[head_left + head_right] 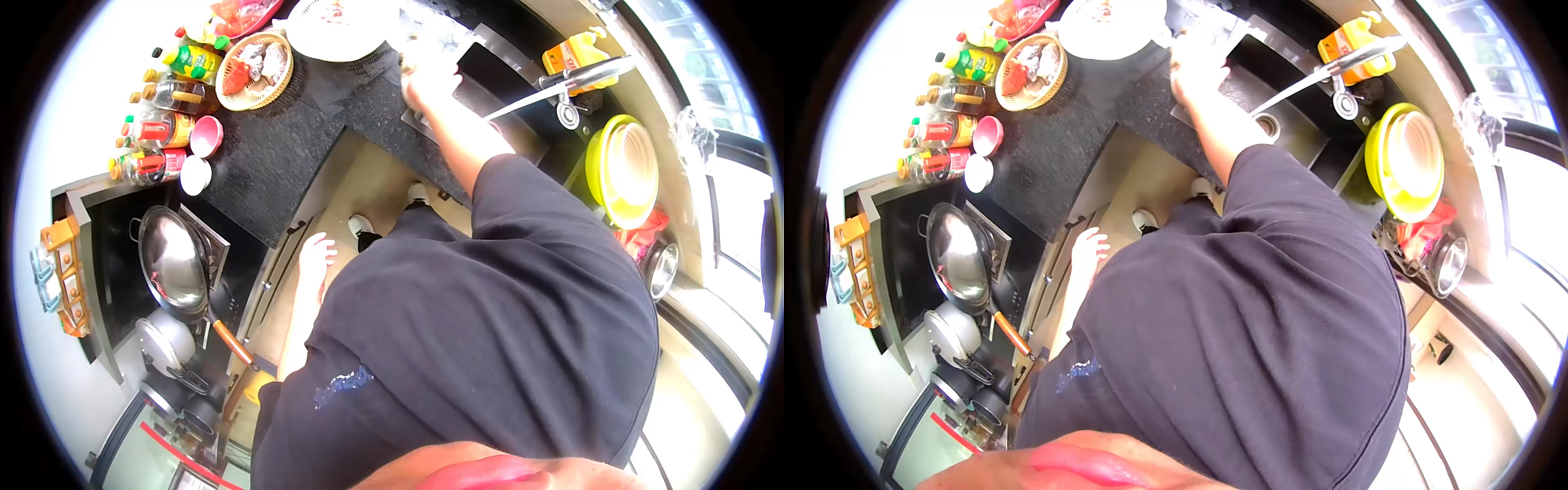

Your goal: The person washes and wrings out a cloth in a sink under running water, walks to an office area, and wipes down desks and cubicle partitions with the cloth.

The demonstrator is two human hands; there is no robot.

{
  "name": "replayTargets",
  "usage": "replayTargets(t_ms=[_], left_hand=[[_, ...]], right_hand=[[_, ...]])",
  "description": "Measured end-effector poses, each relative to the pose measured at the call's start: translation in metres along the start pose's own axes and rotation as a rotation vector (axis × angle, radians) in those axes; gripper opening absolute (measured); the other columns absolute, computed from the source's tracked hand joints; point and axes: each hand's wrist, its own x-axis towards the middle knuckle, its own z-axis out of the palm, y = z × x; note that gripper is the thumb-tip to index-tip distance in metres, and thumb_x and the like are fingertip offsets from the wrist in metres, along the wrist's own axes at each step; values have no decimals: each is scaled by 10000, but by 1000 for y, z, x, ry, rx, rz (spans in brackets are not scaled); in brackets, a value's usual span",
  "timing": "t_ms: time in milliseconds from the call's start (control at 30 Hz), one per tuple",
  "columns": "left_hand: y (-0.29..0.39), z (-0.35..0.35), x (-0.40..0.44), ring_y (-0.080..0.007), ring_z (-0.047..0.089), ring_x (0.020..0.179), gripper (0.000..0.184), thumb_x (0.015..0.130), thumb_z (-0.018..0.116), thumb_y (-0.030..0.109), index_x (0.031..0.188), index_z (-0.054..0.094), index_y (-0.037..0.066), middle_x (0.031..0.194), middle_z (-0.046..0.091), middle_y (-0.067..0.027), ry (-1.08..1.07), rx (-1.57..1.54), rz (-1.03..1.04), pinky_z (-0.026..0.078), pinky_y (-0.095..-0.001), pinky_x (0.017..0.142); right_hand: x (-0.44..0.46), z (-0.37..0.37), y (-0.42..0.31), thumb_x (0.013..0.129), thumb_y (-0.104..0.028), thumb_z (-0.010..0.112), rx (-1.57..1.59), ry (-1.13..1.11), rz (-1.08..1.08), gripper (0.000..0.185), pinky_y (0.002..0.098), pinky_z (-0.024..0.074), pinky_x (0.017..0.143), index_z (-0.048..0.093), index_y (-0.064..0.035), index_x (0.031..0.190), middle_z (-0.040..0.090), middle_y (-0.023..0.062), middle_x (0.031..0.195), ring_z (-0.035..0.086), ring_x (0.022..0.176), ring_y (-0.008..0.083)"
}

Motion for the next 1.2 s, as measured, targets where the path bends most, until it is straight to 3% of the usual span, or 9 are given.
replayTargets(t_ms=[167,233,300,667,767,933,1000,1100,1200], left_hand=[[-25,-5,-5,-141,671,794,346,1034,547,152,1368,577,65,1081,720,-84,113,-73,-15,516,-263,673],[-20,-1,-26,-146,672,775,330,1040,548,158,1350,585,52,1052,718,-88,149,-100,-50,512,-255,653],[-35,-3,-38,-152,674,796,340,1047,531,134,1372,560,39,1072,710,-97,174,-126,-127,523,-258,664],[-44,21,-13,-133,658,847,338,1065,536,147,1390,550,54,1084,709,-68,-2,33,-198,534,-267,731],[-21,28,25,-127,655,818,333,1048,546,134,1369,565,49,1078,708,-71,-1,114,-132,534,-262,708],[83,77,63,-107,639,774,348,1042,561,107,1386,547,58,1094,663,-53,-136,95,132,538,-251,659],[125,109,78,-119,651,907,427,1051,567,107,1473,504,85,1244,648,-76,-96,297,372,566,-266,732],[165,158,132,-382,650,1142,660,936,687,159,1536,439,37,1384,570,-256,79,843,1139,520,-446,1035],[183,217,151,-547,426,1380,734,958,654,378,1538,408,2,1528,416,-353,146,1278,1290,351,-572,1180]], right_hand=[[95,-14,-1,998,-459,563,-211,168,35,474,622,387,1081,566,-278,1436,575,143,1429,454,1410,372],[186,13,27,964,-585,596,-238,45,278,740,647,321,1166,402,-242,1591,390,97,1610,386,1463,418],[240,32,36,1018,-708,355,-287,66,434,772,742,167,1177,341,-237,1629,326,64,1657,188,1562,408],[131,102,11,994,-464,565,-333,518,-66,510,585,387,1105,598,-108,1357,562,167,1405,466,1355,466],[53,66,4,996,-385,609,-219,244,-222,367,529,454,1054,644,-99,1222,624,151,1238,565,1230,371],[-46,50,6,1002,-252,552,371,-90,-348,388,418,466,996,527,-51,1333,596,134,1118,605,1036,280],[-53,25,-1,994,-242,557,129,-72,-476,353,418,442,967,541,-21,1268,601,116,1058,613,995,275],[-59,-36,-2,983,-273,582,81,-160,-452,384,448,457,986,564,-24,1275,626,147,1111,609,1070,319],[-75,-33,77,953,-299,636,144,-166,-356,429,480,502,1035,619,-31,1287,646,214,1242,611,1176,406]])
